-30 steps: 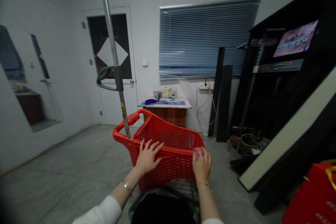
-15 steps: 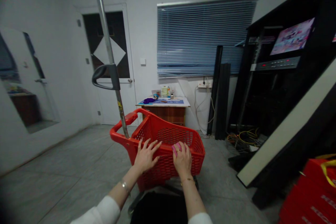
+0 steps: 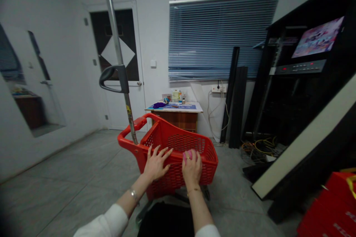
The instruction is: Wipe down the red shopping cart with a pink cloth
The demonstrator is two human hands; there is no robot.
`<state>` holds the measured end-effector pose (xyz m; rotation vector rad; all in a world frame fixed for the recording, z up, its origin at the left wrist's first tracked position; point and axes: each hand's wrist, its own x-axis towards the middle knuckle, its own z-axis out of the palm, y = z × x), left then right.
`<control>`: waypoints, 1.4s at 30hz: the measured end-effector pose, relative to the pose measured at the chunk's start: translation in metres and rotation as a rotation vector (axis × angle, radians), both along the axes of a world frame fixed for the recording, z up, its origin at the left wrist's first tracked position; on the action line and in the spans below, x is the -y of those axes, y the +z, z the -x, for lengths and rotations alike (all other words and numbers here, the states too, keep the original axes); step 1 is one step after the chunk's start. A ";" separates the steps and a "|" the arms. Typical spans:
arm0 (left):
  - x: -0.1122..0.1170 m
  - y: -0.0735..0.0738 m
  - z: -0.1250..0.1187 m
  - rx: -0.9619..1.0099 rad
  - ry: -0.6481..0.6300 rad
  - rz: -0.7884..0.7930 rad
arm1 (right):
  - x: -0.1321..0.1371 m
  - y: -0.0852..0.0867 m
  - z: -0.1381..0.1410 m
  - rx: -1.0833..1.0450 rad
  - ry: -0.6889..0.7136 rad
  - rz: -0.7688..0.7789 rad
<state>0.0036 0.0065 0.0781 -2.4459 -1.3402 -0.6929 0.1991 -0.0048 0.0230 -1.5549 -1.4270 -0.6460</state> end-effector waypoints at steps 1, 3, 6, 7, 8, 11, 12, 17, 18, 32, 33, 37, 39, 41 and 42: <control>0.000 0.000 0.000 -0.003 0.002 0.000 | -0.001 0.003 0.012 0.024 0.032 0.021; -0.001 0.000 0.001 -0.012 -0.001 0.001 | -0.002 0.007 0.022 0.060 0.075 0.039; -0.002 0.000 0.002 -0.016 -0.014 0.015 | -0.003 0.004 -0.002 0.099 0.114 0.027; -0.002 0.001 0.003 -0.011 -0.016 0.022 | -0.002 0.001 -0.017 0.104 0.114 0.022; -0.002 0.001 0.003 -0.005 -0.016 0.029 | -0.002 -0.003 -0.035 0.099 0.099 0.016; 0.000 0.003 0.003 0.010 -0.012 0.045 | -0.002 -0.015 -0.087 0.044 0.033 0.013; 0.000 0.003 0.003 0.011 -0.014 0.050 | -0.002 -0.019 -0.101 0.023 0.002 0.008; 0.003 0.004 0.003 -0.002 -0.024 0.063 | 0.001 -0.031 -0.128 -0.001 -0.061 0.013; 0.003 0.004 0.004 -0.002 -0.023 0.061 | 0.002 -0.031 -0.127 -0.002 -0.064 0.005; 0.005 0.006 0.006 -0.015 -0.047 0.033 | 0.014 0.012 0.012 0.020 -0.010 0.095; 0.005 0.007 0.006 -0.019 -0.045 0.025 | 0.015 0.014 0.017 0.026 0.012 0.110; 0.007 0.008 0.005 -0.022 -0.043 0.002 | 0.020 0.009 -0.010 0.041 0.051 0.099; 0.008 0.008 0.005 -0.014 -0.046 0.002 | 0.023 0.000 -0.043 0.024 0.023 0.074; 0.009 0.008 0.003 -0.001 -0.047 0.007 | 0.025 -0.008 -0.075 -0.015 -0.019 0.046; 0.009 0.008 0.003 0.004 -0.045 0.011 | 0.025 -0.011 -0.088 -0.032 -0.032 0.036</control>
